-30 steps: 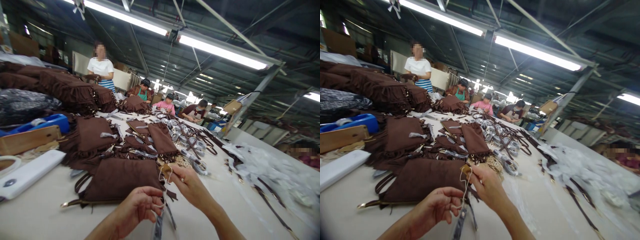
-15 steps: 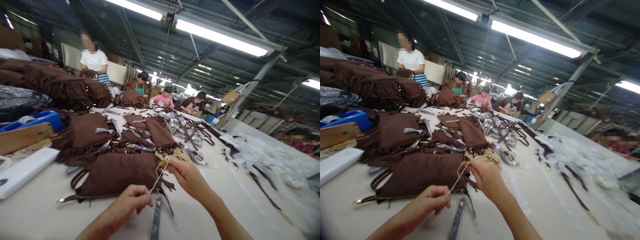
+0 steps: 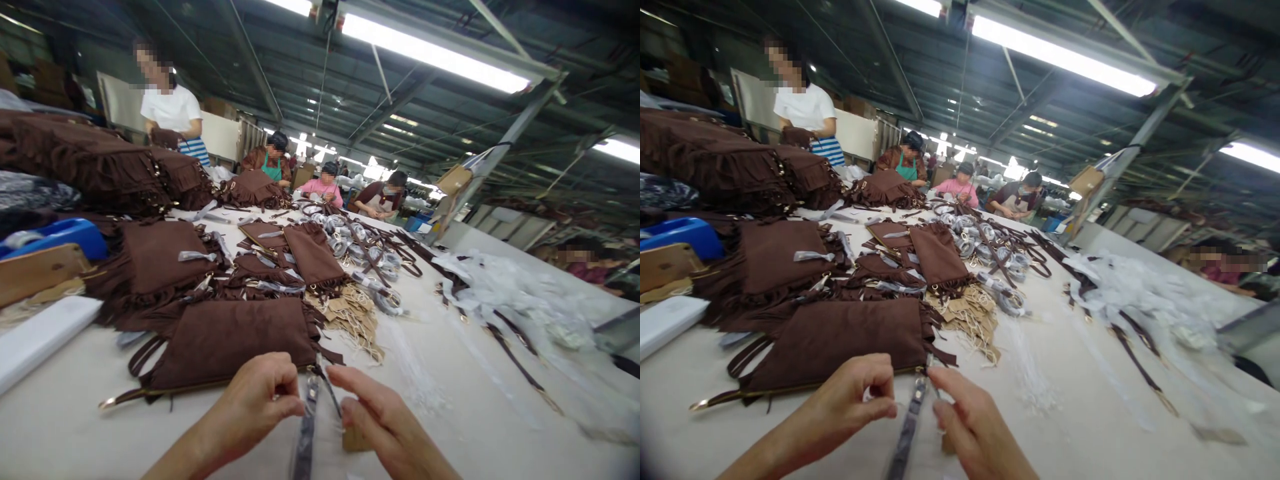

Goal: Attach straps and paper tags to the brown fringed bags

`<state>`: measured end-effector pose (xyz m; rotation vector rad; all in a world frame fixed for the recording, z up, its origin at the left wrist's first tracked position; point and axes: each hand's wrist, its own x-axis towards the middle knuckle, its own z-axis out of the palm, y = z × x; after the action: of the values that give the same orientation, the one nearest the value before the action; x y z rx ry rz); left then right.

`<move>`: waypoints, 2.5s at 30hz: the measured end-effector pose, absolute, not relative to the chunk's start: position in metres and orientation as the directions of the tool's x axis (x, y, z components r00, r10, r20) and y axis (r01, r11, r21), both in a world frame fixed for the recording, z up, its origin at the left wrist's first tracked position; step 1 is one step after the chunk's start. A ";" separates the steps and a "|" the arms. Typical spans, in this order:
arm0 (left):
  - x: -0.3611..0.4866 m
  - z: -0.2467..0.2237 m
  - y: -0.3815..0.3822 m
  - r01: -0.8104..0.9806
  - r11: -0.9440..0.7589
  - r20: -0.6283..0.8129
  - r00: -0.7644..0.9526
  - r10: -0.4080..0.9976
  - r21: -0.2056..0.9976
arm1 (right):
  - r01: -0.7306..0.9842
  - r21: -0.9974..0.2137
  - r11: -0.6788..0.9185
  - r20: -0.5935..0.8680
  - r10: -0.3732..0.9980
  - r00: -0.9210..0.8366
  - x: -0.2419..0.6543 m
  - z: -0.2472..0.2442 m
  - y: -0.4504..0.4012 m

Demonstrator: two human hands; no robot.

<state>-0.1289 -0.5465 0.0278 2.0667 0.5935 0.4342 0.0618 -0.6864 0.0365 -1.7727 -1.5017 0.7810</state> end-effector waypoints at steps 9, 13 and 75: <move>-0.115 0.036 -0.544 0.236 -0.617 0.127 0.865 0.485 0.751 | 0.076 -0.978 -0.192 -0.189 0.981 0.045 0.034 0.006 -0.646; -0.108 0.026 -0.546 0.253 -0.632 0.121 0.865 0.487 0.732 | 0.150 -0.970 -0.190 -0.198 0.979 -0.042 0.050 -0.002 -0.643; -0.059 -0.014 -0.519 -0.002 -0.820 0.271 0.944 0.187 0.572 | 0.583 -0.797 -0.157 -0.059 0.981 0.184 0.112 -0.023 -0.615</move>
<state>-0.0594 -0.5193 -0.0139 2.5022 0.1310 0.4249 0.1122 -0.6152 -0.0227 -1.8250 -1.4703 0.7994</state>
